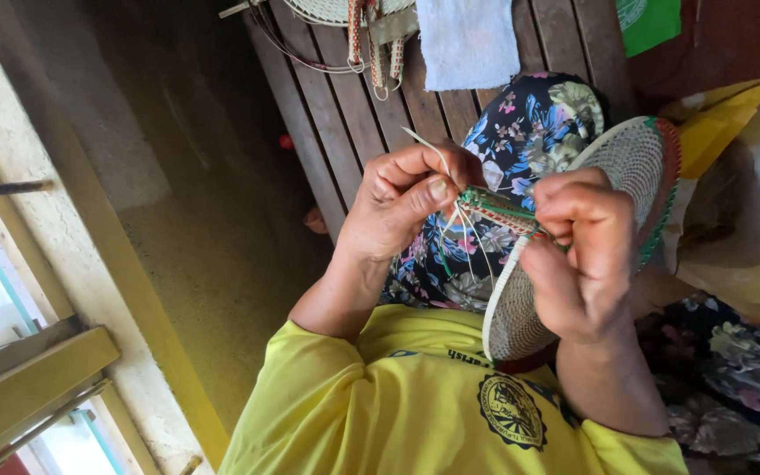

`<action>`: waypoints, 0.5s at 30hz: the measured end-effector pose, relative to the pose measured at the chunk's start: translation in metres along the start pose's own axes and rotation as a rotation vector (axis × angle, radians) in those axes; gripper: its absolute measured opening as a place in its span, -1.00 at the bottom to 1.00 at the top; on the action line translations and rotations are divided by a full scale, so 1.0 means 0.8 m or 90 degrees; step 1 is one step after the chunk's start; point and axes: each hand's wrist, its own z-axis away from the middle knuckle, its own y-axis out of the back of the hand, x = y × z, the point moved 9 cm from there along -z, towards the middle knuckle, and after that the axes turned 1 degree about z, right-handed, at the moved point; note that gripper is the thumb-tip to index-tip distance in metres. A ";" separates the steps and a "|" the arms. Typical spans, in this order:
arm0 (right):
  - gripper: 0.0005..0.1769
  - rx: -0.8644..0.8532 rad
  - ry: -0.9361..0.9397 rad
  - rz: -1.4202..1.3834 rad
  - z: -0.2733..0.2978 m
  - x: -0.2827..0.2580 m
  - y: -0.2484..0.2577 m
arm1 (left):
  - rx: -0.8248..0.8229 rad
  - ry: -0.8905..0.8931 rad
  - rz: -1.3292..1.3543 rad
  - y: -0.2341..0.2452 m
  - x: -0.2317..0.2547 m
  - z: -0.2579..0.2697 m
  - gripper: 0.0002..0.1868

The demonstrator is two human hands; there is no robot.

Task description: Weaving and knotting a green cord onto the edge of a circular woven fan body using a small pick.

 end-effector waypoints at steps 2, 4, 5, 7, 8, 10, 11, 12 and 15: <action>-0.85 -0.023 0.074 0.109 -0.013 -0.024 -0.001 | 0.003 -0.006 -0.006 0.000 0.000 0.001 -0.69; -0.95 -0.049 0.147 0.218 -0.018 -0.046 -0.007 | 0.006 -0.012 -0.012 0.001 0.002 0.001 -0.70; -0.93 -0.048 0.158 0.259 -0.018 -0.052 -0.009 | -0.005 -0.018 -0.019 -0.001 0.004 0.002 -0.72; -0.87 -0.047 0.169 0.299 -0.015 -0.057 -0.013 | -0.017 -0.024 -0.027 -0.005 0.007 0.002 -0.75; -0.87 -0.037 0.175 0.324 -0.012 -0.056 -0.013 | -0.021 -0.026 -0.031 -0.007 0.010 0.003 -0.75; -0.87 -0.027 0.181 0.349 -0.008 -0.055 -0.013 | -0.026 -0.027 -0.035 -0.011 0.013 0.003 -0.76; -0.86 -0.029 0.175 0.351 -0.007 -0.053 -0.013 | -0.033 -0.034 -0.036 -0.013 0.015 0.002 -0.77; -0.85 -0.032 0.171 0.352 -0.006 -0.051 -0.013 | -0.039 -0.043 -0.039 -0.015 0.018 0.001 -0.78; -0.84 -0.038 0.194 0.361 -0.005 -0.052 -0.014 | -0.026 -0.034 -0.056 -0.012 0.017 0.003 -0.75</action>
